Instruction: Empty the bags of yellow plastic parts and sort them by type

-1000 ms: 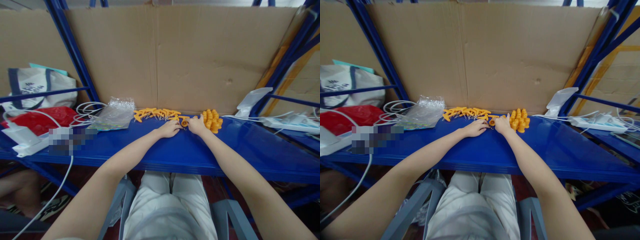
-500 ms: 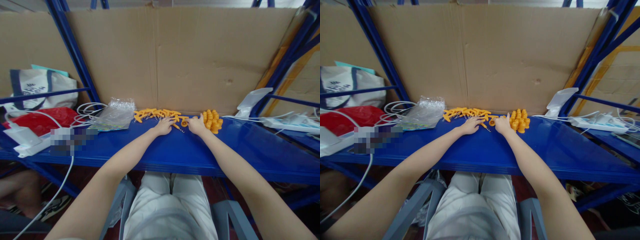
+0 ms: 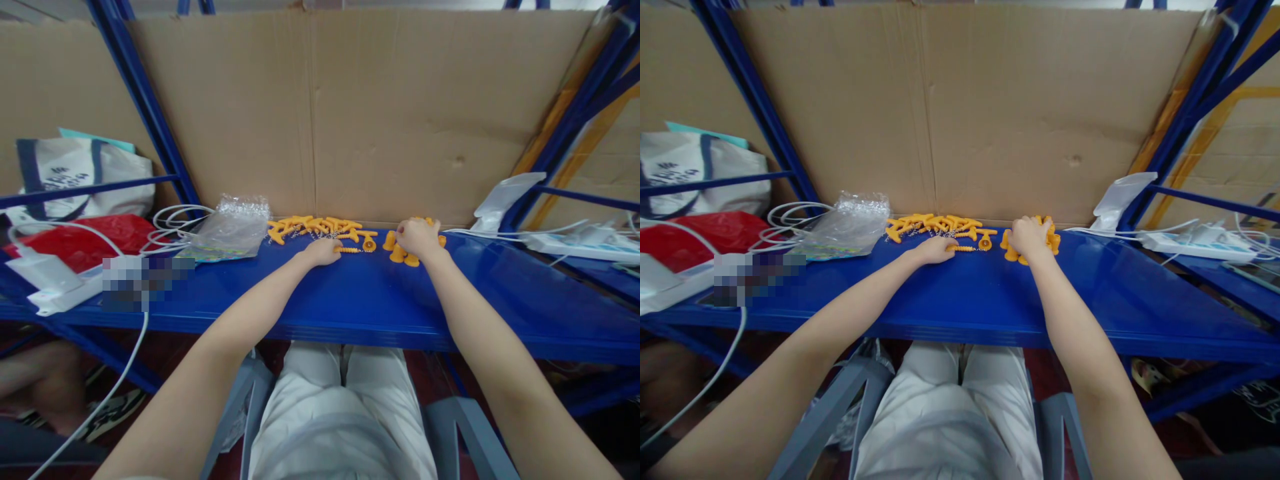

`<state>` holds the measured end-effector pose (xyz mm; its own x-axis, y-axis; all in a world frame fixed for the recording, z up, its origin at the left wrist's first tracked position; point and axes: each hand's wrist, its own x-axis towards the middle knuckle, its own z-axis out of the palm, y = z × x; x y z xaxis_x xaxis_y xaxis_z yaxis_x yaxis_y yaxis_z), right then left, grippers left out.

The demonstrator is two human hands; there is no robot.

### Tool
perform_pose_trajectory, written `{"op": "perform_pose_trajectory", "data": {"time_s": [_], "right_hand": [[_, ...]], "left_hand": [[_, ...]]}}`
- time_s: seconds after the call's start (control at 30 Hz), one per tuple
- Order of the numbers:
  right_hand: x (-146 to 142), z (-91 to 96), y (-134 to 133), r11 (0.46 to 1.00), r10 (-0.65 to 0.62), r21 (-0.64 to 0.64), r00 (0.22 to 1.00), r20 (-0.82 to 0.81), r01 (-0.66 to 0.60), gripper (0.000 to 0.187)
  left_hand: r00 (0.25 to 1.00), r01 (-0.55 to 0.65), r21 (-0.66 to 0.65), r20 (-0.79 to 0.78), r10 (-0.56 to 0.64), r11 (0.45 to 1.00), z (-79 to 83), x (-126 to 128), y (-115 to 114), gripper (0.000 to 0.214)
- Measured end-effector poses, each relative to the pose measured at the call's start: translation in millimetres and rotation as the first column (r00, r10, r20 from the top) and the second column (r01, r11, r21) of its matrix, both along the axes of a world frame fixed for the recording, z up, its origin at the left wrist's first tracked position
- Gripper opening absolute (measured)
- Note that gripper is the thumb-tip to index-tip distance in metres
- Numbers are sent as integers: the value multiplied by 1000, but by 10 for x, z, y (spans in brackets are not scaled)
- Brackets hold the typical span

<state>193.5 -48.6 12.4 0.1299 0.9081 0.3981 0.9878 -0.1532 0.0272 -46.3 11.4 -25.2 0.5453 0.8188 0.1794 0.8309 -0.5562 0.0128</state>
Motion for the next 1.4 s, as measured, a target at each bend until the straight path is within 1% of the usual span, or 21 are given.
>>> {"op": "perform_pose_trajectory", "data": {"time_s": [0.1, 0.2, 0.27, 0.33, 0.43, 0.5, 0.63, 0.77, 0.93, 1.1, 1.3, 1.4], "right_hand": [[-3, 22, -24, 997, -44, -65, 998, 38, 46, 42], [-2, 11, -14, 987, -68, -144, 995, 71, 78, 51], [2, -16, 12, 981, -58, -181, 995, 83, 72, 57], [3, -51, 38, 981, -22, -191, 996, 83, 37, 57], [-13, -96, 47, 987, 64, -152, 997, 40, -57, 52], [-39, -107, 24, 985, 106, -133, 994, -3, -106, 46], [-107, -79, -47, 981, 139, -127, 989, -43, -143, 32], [-153, -47, -80, 979, 196, -42, 977, -81, -200, 22], [-160, -73, -47, 948, 315, 7, 941, -124, -317, 29], [-153, -92, -4, 907, 422, 68, 895, -145, -416, 30], [-134, -141, 60, 878, 478, 111, 870, -124, -466, 35], [-97, -172, 104, 864, 500, 137, 858, -112, -485, 37]], "left_hand": [[999, -31, -30, -14, 31, 999, 33, 6, -34, 35], [997, -70, -37, -20, 69, 997, 60, 22, -82, 34], [996, -92, -36, 5, 92, 995, 66, 32, -105, 36], [993, -107, -35, 39, 109, 994, 64, 37, -115, 42], [990, -114, -39, 74, 116, 993, 55, 40, -111, 51], [990, -110, -40, 88, 113, 993, 49, 41, -105, 52], [990, -99, -35, 101, 103, 994, 39, 41, -101, 50], [990, -79, -11, 117, 80, 997, 29, 42, -106, 49], [991, -78, 8, 112, 77, 997, 24, 46, -111, 45], [990, -70, 23, 127, 67, 997, 30, 49, -123, 46], [989, -85, 28, 122, 81, 996, 31, 60, -140, 44], [984, -100, 36, 150, 93, 994, 32, 64, -143, 44]]}}
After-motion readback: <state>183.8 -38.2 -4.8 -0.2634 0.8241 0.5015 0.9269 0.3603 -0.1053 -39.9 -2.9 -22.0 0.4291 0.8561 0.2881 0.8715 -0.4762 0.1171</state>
